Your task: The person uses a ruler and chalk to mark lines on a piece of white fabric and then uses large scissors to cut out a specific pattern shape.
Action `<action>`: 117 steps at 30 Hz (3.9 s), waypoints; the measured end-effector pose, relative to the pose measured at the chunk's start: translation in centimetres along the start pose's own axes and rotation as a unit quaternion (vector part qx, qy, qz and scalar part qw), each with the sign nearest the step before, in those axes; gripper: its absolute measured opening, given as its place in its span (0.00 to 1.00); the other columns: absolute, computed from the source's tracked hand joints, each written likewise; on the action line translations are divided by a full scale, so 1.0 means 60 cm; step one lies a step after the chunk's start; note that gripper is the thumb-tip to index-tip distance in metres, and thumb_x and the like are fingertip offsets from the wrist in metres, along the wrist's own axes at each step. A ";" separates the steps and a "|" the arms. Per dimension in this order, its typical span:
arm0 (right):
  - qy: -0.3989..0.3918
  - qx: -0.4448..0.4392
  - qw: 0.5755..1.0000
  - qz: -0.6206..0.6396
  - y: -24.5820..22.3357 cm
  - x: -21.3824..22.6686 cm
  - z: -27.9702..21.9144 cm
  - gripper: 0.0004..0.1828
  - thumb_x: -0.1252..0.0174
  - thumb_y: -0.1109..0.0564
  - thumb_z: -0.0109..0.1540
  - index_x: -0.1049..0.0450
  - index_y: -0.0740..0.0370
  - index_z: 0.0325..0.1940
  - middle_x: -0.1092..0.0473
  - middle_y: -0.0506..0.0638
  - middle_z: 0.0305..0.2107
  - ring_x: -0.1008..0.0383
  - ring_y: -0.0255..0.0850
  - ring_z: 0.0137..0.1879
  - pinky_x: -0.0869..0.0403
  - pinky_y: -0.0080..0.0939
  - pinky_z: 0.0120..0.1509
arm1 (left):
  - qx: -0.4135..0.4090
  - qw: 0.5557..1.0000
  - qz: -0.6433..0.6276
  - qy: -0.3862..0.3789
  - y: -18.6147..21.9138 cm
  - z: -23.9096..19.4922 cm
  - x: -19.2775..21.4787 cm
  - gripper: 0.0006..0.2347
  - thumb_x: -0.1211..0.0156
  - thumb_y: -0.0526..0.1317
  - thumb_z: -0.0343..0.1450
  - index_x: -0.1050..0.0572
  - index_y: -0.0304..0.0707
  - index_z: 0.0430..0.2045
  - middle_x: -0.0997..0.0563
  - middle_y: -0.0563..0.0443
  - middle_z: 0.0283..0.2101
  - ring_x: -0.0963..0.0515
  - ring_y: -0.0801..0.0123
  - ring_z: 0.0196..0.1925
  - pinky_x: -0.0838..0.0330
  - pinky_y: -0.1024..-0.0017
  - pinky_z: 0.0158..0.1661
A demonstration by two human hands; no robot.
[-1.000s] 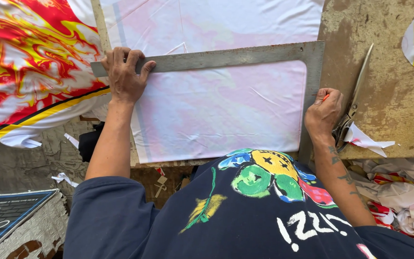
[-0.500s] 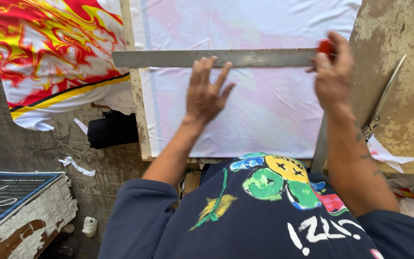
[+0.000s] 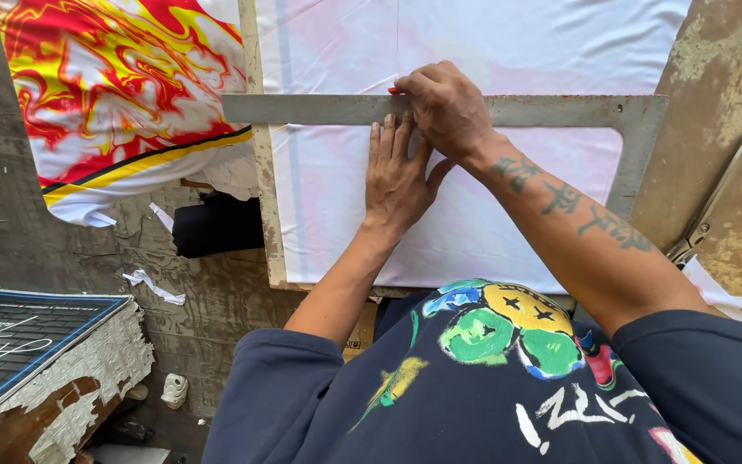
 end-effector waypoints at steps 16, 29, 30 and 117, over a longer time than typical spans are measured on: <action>-0.054 -0.199 0.869 -0.451 0.315 0.562 -0.472 0.16 0.39 0.68 0.77 0.09 0.53 0.55 0.14 0.45 0.44 0.16 0.40 0.45 0.18 0.41 0.55 | -0.026 0.994 0.045 -0.099 0.006 0.018 0.015 0.24 0.44 0.61 0.82 0.24 0.49 0.69 0.24 0.35 0.67 0.24 0.36 0.68 0.37 0.39 0.73; 0.081 -0.604 0.791 -0.063 0.146 0.312 -0.419 0.31 0.26 0.29 0.70 0.26 0.57 0.53 0.25 0.49 0.41 0.25 0.45 0.42 0.27 0.50 0.46 | 0.005 0.990 0.043 -0.135 -0.003 0.007 -0.007 0.28 0.47 0.65 0.80 0.27 0.50 0.70 0.27 0.35 0.69 0.27 0.34 0.71 0.42 0.36 0.74; 0.094 -0.618 0.779 -0.059 0.148 0.310 -0.420 0.31 0.25 0.29 0.69 0.26 0.56 0.51 0.27 0.45 0.39 0.28 0.41 0.39 0.28 0.48 0.43 | 0.010 0.989 0.042 -0.140 -0.002 0.003 -0.013 0.28 0.49 0.65 0.80 0.28 0.51 0.71 0.27 0.35 0.70 0.28 0.34 0.72 0.42 0.37 0.74; -0.560 -0.032 0.825 -0.072 0.150 0.189 0.103 0.07 0.27 0.53 0.64 0.12 0.58 0.42 0.17 0.48 0.28 0.19 0.31 0.36 0.25 0.34 0.41 | 0.175 0.962 0.088 -0.188 0.359 0.124 -0.152 0.21 0.50 0.45 0.81 0.31 0.43 0.71 0.37 0.31 0.78 0.32 0.37 0.74 0.35 0.42 0.70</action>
Point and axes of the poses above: each hand's wrist, its own z-axis towards the middle knuckle, its own x-axis out of the back of the hand, y = z × x, the point moved 4 cm from there along z, towards the middle knuckle
